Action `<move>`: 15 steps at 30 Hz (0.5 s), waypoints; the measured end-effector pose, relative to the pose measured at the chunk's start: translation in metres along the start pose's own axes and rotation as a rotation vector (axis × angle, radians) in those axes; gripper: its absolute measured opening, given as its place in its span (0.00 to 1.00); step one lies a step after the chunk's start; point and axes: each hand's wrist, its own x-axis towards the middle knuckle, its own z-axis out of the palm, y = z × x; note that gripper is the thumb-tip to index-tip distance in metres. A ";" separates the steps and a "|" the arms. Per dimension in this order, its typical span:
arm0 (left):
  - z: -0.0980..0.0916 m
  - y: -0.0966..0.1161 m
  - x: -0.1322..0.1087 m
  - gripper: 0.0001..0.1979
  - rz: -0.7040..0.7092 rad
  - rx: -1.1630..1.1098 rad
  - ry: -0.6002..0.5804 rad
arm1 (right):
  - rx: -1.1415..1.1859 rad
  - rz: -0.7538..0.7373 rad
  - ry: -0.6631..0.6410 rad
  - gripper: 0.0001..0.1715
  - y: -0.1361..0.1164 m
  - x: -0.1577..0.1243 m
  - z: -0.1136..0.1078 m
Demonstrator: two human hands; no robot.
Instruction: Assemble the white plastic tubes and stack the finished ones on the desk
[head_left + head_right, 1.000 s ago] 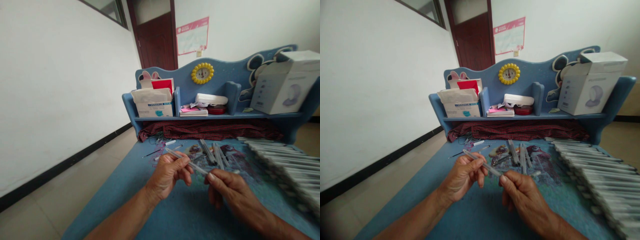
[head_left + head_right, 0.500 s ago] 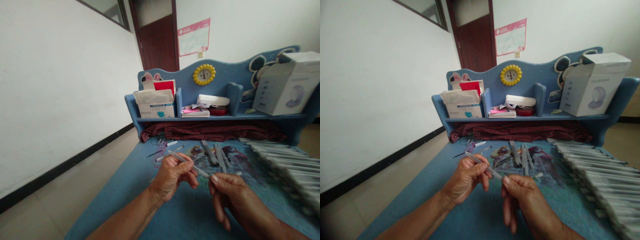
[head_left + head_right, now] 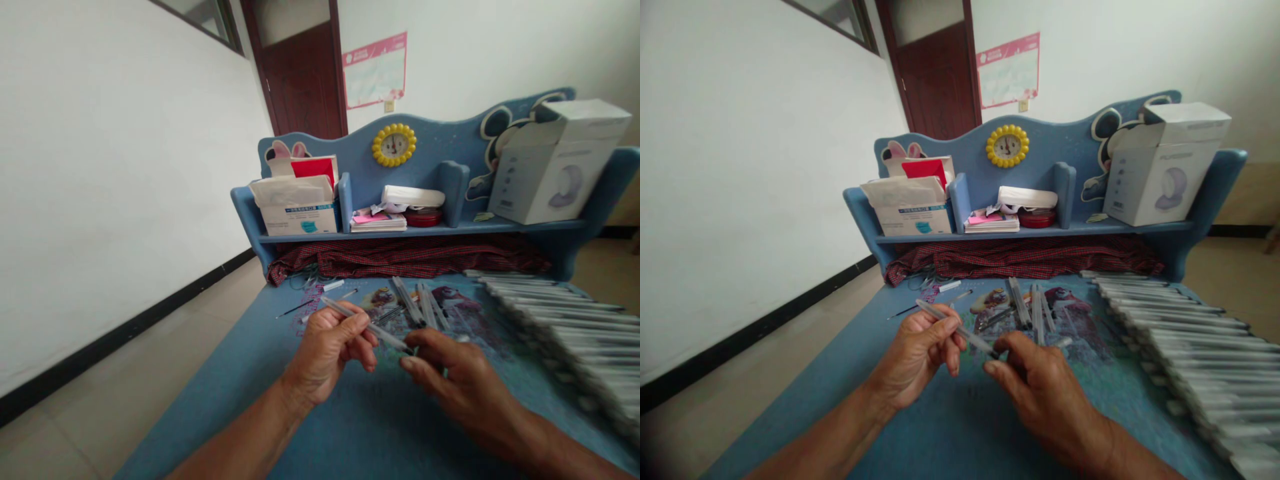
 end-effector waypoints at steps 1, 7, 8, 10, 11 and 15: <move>0.000 0.000 0.000 0.08 0.000 0.008 0.013 | -0.091 -0.048 0.028 0.13 0.002 0.000 -0.001; 0.003 0.000 0.000 0.09 -0.017 0.028 0.035 | -0.386 -0.279 0.060 0.12 0.003 0.002 -0.001; 0.003 -0.001 0.000 0.09 -0.019 0.022 0.030 | -0.410 -0.286 0.068 0.13 0.003 0.002 -0.001; 0.003 -0.001 -0.001 0.10 -0.019 0.011 0.009 | -0.419 -0.288 0.089 0.14 0.002 0.000 0.000; 0.003 -0.001 -0.002 0.10 -0.017 0.007 -0.003 | -0.399 -0.277 0.090 0.14 0.001 -0.001 0.000; 0.002 -0.002 -0.003 0.10 -0.001 -0.015 -0.058 | -0.157 -0.146 0.015 0.17 -0.001 -0.004 0.000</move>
